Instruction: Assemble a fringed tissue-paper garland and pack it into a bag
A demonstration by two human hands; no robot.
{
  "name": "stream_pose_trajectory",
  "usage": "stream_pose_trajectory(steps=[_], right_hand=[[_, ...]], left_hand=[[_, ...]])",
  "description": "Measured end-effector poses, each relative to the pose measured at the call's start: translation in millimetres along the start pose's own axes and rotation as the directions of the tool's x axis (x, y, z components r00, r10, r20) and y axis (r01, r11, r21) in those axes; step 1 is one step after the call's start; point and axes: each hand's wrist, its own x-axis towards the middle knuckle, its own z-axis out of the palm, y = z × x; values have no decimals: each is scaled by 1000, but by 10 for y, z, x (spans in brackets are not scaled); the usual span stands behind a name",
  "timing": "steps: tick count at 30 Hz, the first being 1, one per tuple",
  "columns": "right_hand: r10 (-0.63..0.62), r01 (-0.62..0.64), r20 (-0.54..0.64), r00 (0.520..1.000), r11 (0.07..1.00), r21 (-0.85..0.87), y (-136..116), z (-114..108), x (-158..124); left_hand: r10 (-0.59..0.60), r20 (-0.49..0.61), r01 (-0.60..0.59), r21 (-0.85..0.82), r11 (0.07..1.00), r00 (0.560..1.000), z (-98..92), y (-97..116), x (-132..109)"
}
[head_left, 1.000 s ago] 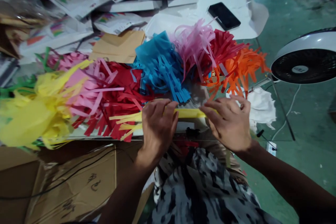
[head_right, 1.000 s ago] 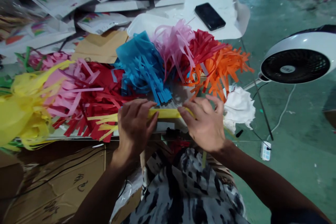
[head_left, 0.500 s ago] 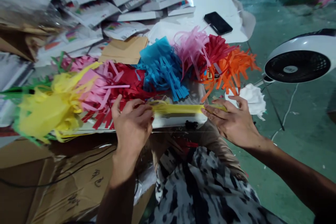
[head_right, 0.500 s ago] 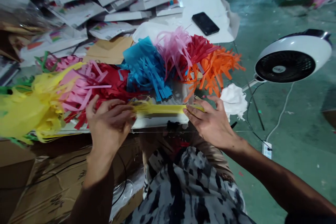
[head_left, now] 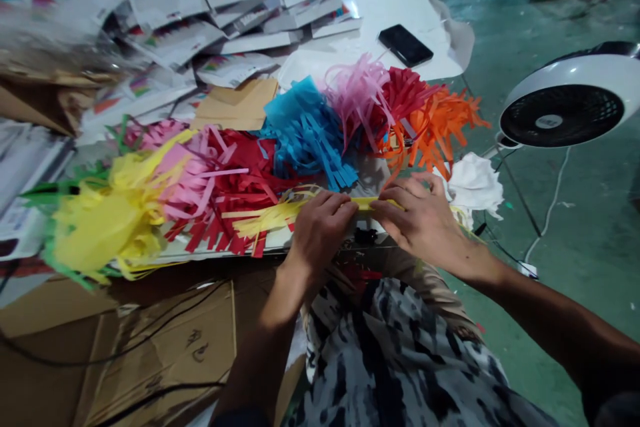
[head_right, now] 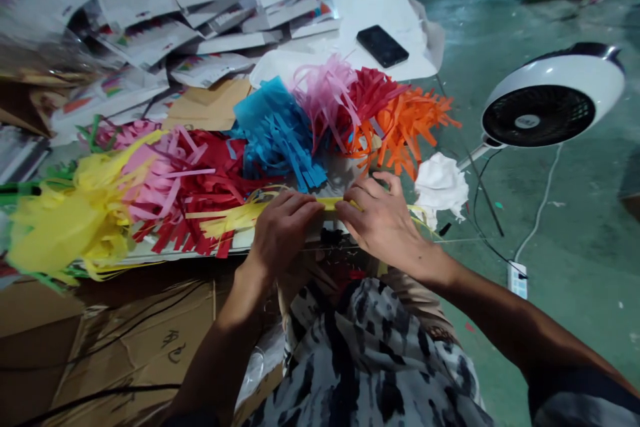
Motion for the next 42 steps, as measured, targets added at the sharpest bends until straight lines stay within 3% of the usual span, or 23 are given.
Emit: stream_pose_trajectory(steps=[7, 15, 25, 30, 34, 37, 40, 42], right_hand=[[42, -42, 1, 999, 995, -92, 58, 77, 51], [160, -150, 88, 983, 983, -104, 75, 42, 105], [197, -163, 171, 965, 967, -195, 40, 50, 257], [205, -181, 139, 969, 969, -169, 39, 52, 273], [145, -138, 63, 988, 986, -94, 13, 32, 228], [62, -61, 48, 997, 998, -35, -17, 55, 187], [62, -61, 46, 997, 998, -31, -33, 61, 143], [68, -66, 50, 996, 997, -38, -15, 34, 95]], left_hand=[[-49, -59, 50, 17, 999, 997, -10, -140, -52], [-242, 6, 239, 122, 963, 970, -110, -238, -135], [-235, 113, 206, 222, 953, 965, -120, -318, 26], [-232, 160, 184, 268, 946, 960, -146, -346, 88], [-250, 63, 225, 265, 938, 966, -152, -309, 103], [-143, -17, 143, 188, 972, 990, -108, -204, 80], [5, 24, -7, 92, 996, 1000, -54, -118, 27], [-2, 23, 0, 83, 997, 1000, -56, -120, -29]])
